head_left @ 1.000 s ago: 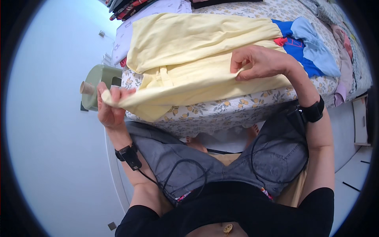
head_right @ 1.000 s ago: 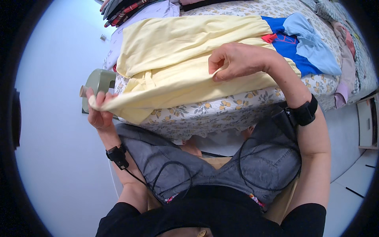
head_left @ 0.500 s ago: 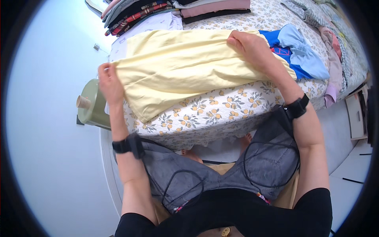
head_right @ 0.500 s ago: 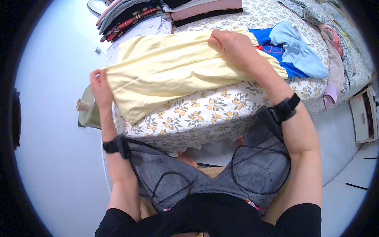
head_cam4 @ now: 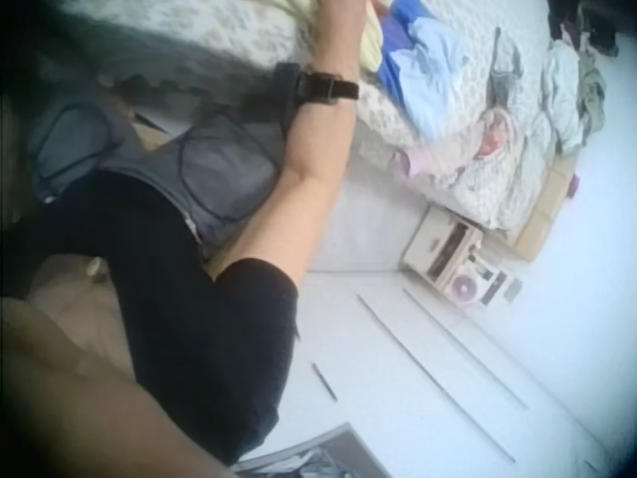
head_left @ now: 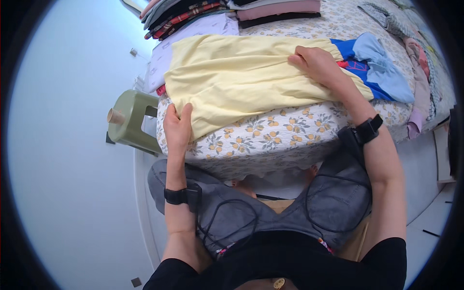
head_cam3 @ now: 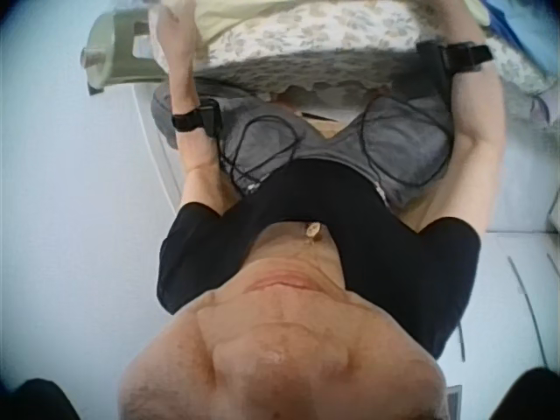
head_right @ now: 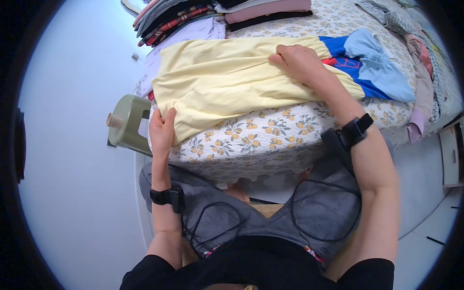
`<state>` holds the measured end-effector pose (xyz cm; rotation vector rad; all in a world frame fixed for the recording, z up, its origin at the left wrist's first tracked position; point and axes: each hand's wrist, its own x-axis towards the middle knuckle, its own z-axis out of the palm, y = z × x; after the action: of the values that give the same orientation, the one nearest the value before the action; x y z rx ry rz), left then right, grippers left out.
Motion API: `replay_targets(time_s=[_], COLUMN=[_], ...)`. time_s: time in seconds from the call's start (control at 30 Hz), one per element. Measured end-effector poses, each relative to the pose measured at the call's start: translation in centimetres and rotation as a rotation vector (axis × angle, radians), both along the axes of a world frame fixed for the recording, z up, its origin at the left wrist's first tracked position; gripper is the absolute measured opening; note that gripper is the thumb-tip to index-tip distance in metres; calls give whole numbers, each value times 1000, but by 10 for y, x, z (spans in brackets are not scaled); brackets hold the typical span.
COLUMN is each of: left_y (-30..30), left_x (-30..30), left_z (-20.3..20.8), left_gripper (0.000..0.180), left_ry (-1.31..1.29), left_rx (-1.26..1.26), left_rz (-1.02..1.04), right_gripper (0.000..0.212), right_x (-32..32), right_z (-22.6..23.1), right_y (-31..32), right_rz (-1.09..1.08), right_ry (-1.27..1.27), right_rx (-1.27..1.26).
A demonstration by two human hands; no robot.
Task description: Folding various items of clothing, including a purple t-shirt and a yellow dress, on a bed.
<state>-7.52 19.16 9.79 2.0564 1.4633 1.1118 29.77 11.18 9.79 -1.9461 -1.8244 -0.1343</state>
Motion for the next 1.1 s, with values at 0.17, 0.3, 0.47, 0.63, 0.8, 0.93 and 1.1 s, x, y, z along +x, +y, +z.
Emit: replay_targets(time_s=[0.17, 0.3, 0.47, 0.63, 0.8, 0.93, 1.1], left_y=[22, 18, -1, -11, 8, 8, 4], left_x=[-30, -26, 26, 114, 119, 118, 117], left_z=[26, 33, 50, 26, -22, -26, -23], left_gripper=[21, 21, 20, 43, 55, 56, 55], left_ry=[-214, 516, 434, 470, 712, 686, 626], left_rx=[-21, -122, 400, 456, 407, 428, 428], left_rz=[-47, 110, -42, -528, -490, -458, -464], right_gripper=[33, 29, 30, 59, 64, 58, 63], right_x=[-4, -3, -22, -42, -40, -11, 159], right_z=[-1, -20, -2, -29, -34, 0, 23], right_y=[2, 2, 1, -7, -10, -3, -65], right_rz=[23, 3, 25, 128, 134, 19, -774], right_ry=[59, -32, -154, -177, -106, 328, 47], right_rx=[138, 120, 225, 149, -26, 164, 206])
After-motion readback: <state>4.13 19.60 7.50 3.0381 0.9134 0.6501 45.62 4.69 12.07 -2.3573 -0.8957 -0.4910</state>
